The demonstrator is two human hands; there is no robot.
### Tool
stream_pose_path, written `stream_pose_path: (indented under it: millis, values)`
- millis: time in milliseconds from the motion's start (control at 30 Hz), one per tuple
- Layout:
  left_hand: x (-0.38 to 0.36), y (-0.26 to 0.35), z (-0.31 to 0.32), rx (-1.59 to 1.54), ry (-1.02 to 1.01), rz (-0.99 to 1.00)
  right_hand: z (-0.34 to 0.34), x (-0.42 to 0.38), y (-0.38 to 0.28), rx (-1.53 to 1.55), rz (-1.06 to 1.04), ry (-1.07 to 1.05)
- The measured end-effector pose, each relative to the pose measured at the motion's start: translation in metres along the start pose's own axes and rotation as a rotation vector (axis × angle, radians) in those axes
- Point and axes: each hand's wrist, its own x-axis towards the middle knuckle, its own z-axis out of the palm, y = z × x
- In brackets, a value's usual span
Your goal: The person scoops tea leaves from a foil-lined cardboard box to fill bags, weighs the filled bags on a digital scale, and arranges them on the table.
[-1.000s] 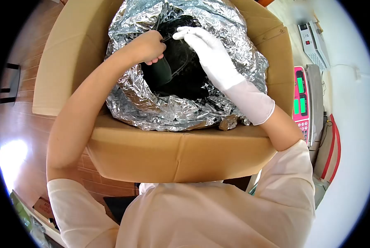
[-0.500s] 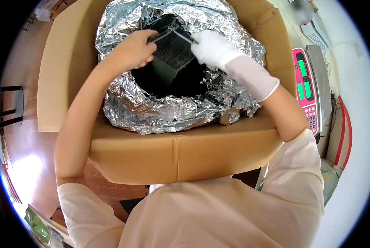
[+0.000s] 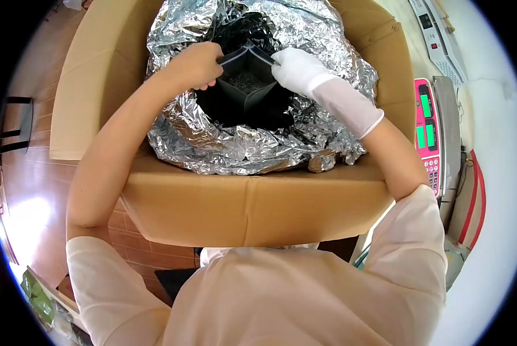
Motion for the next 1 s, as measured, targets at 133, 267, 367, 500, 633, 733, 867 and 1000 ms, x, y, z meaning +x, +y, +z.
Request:
stream_pose_path:
  millis: [133, 267, 367, 500, 633, 733, 867, 1000]
  values:
    - [0.004, -0.014, 0.006, 0.157, 0.24, 0.15, 0.003, 0.003, 0.002, 0.098, -0.018, 0.076]
    - [0.002, -0.008, 0.005, 0.128, 0.224, 0.172, 0.016, 0.011, 0.011, 0.083, -0.13, 0.193]
    - [0.01, -0.014, 0.005, -0.016, 0.23, 0.147, 0.016, 0.01, 0.014, 0.334, -0.229, 0.304]
    - [0.01, -0.012, -0.014, 0.074, 0.355, 0.099, 0.028, -0.012, 0.0, 0.997, -0.278, 0.5]
    - [0.018, -0.028, -0.015, 0.221, 0.559, 0.28, 0.079, -0.002, 0.012, 0.912, -0.193, 0.317]
    - [0.013, -0.025, -0.016, 0.14, 0.599, 0.288, 0.123, 0.025, 0.028, 0.051, -0.18, -0.037]
    - [0.008, -0.019, -0.018, 0.155, 0.646, 0.291, 0.202, 0.073, 0.025, -0.458, -0.53, -0.222]
    - [-0.004, -0.005, -0.026, 0.123, 0.573, 0.241, 0.276, 0.103, 0.017, -1.147, -1.004, 0.299]
